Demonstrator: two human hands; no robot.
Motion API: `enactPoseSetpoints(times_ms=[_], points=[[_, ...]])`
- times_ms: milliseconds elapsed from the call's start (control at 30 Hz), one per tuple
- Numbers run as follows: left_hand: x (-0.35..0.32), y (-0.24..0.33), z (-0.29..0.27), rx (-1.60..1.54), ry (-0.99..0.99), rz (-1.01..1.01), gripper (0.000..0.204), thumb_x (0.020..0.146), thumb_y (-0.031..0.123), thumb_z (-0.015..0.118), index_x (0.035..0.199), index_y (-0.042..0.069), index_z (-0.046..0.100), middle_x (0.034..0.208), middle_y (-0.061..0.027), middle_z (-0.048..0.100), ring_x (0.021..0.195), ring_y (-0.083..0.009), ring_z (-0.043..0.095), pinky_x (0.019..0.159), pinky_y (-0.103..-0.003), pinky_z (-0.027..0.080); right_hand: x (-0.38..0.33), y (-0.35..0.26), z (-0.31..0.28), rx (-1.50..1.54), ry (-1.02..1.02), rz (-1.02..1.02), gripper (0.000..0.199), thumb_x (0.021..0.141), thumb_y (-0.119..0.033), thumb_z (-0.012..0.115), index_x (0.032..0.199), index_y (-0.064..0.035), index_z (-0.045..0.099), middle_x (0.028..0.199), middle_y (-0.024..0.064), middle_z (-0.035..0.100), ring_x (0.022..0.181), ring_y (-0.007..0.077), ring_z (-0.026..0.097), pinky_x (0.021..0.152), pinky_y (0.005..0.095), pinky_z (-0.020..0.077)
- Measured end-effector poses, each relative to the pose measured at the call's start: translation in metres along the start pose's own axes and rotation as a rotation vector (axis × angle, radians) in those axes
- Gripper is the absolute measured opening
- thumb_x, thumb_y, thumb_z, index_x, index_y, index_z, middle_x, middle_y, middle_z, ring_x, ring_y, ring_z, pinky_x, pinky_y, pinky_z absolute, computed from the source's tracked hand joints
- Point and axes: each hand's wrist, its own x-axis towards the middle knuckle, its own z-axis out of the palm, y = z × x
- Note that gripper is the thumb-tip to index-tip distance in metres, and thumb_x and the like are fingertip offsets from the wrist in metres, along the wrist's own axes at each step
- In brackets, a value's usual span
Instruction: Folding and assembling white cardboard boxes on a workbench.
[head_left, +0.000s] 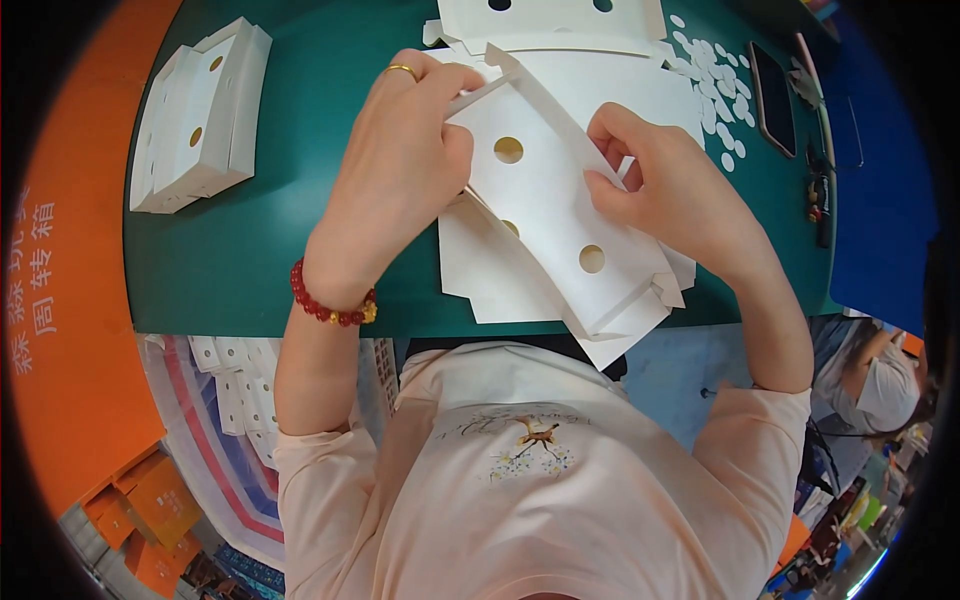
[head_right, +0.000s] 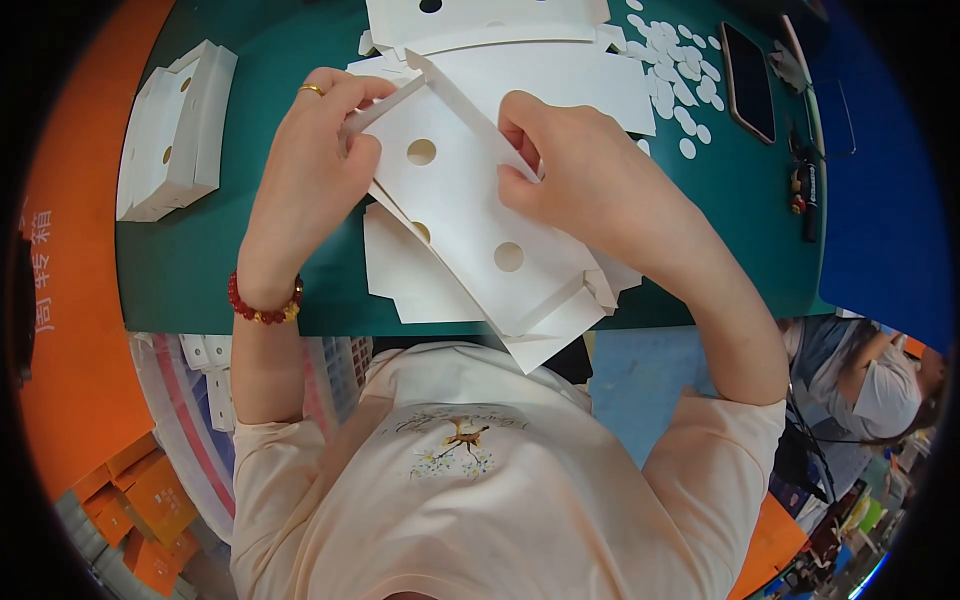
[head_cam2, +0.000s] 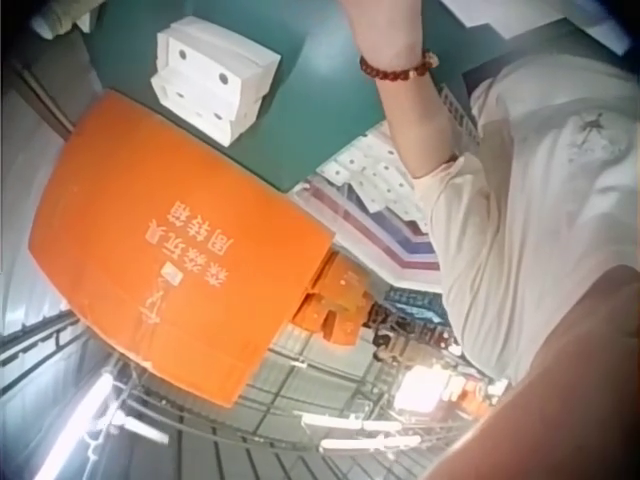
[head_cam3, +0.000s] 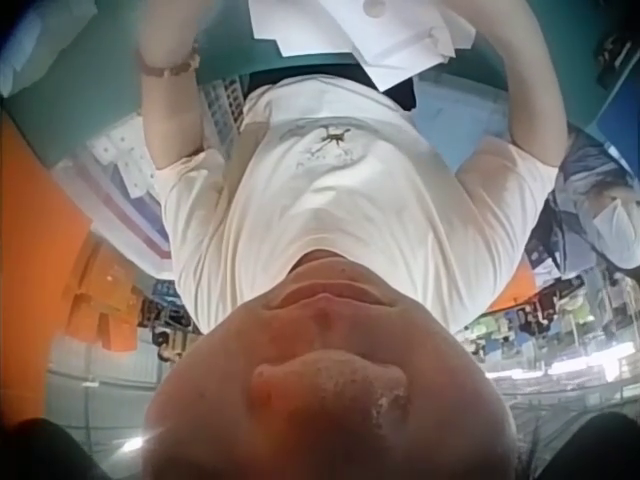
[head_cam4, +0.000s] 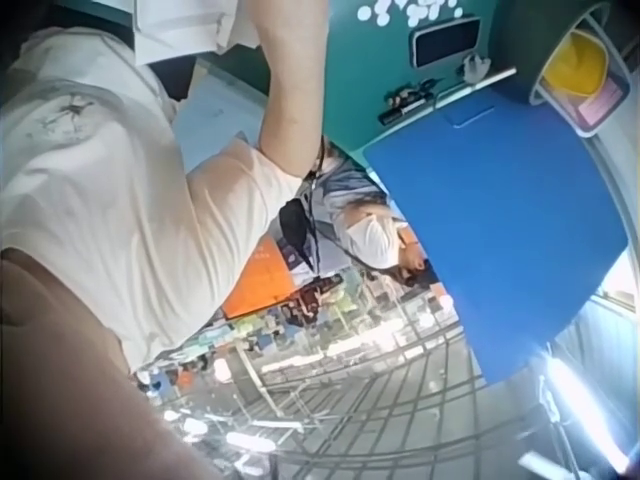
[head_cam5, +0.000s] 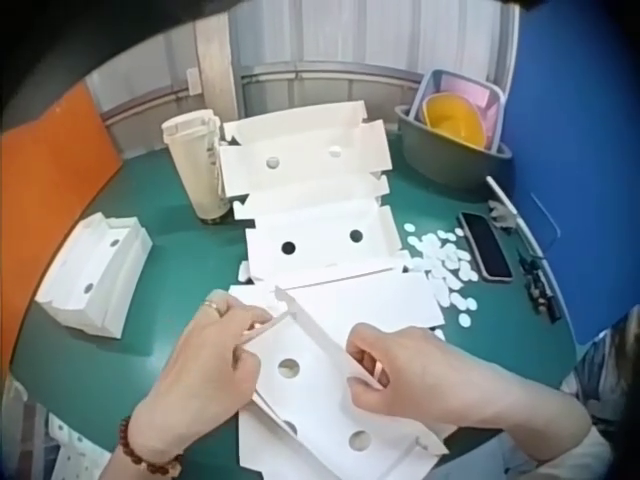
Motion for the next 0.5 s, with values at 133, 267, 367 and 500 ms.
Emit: enactPoseSetpoints(times_ms=[133, 267, 367, 500], points=[[-0.008, 0.01, 0.007, -0.224, 0.136, 0.121, 0.049, 0.084, -0.004, 0.059, 0.132, 0.0, 0.057, 0.116, -0.0157, 0.06, 0.102, -0.0271, 0.061, 0.09, -0.036, 0.053, -0.001, 0.0, 0.0, -0.006, 0.01, -0.025, 0.019, 0.091, -0.013, 0.067, 0.103, -0.0036, 0.056, 0.084, 0.0115, 0.065, 0.069, 0.0185, 0.057, 0.065, 0.0311, 0.048], [-0.008, 0.001, 0.01, -0.514, 0.158, -0.036, 0.05, 0.094, 0.012, 0.063, 0.141, 0.002, 0.049, 0.123, -0.0126, 0.059, 0.109, -0.0211, 0.062, 0.093, -0.033, 0.052, -0.002, 0.002, 0.003, -0.004, 0.009, -0.041, 0.031, 0.089, -0.012, 0.065, 0.119, -0.0077, 0.057, 0.09, 0.0107, 0.066, 0.068, 0.018, 0.057, 0.065, 0.0312, 0.0482], [0.011, -0.008, 0.016, -0.497, 0.195, -0.151, 0.045, 0.106, 0.029, 0.05, 0.144, 0.004, 0.048, 0.123, -0.0062, 0.061, 0.105, -0.0185, 0.063, 0.097, -0.027, 0.05, -0.001, -0.001, 0.004, 0.049, -0.035, -0.045, 0.048, 0.088, -0.011, 0.06, 0.136, -0.0135, 0.054, 0.093, 0.0109, 0.066, 0.068, 0.0174, 0.057, 0.065, 0.0313, 0.0487], [0.027, -0.029, 0.024, -0.14, 0.329, 0.109, 0.06, 0.109, 0.049, 0.036, 0.149, 0.004, 0.043, 0.134, -0.0106, 0.058, 0.117, -0.0208, 0.06, 0.105, -0.031, 0.046, -0.001, 0.002, 0.006, 0.106, -0.074, -0.042, 0.062, 0.087, -0.011, 0.053, 0.149, -0.0173, 0.047, 0.097, 0.0128, 0.067, 0.07, 0.0179, 0.059, 0.068, 0.032, 0.0504]])
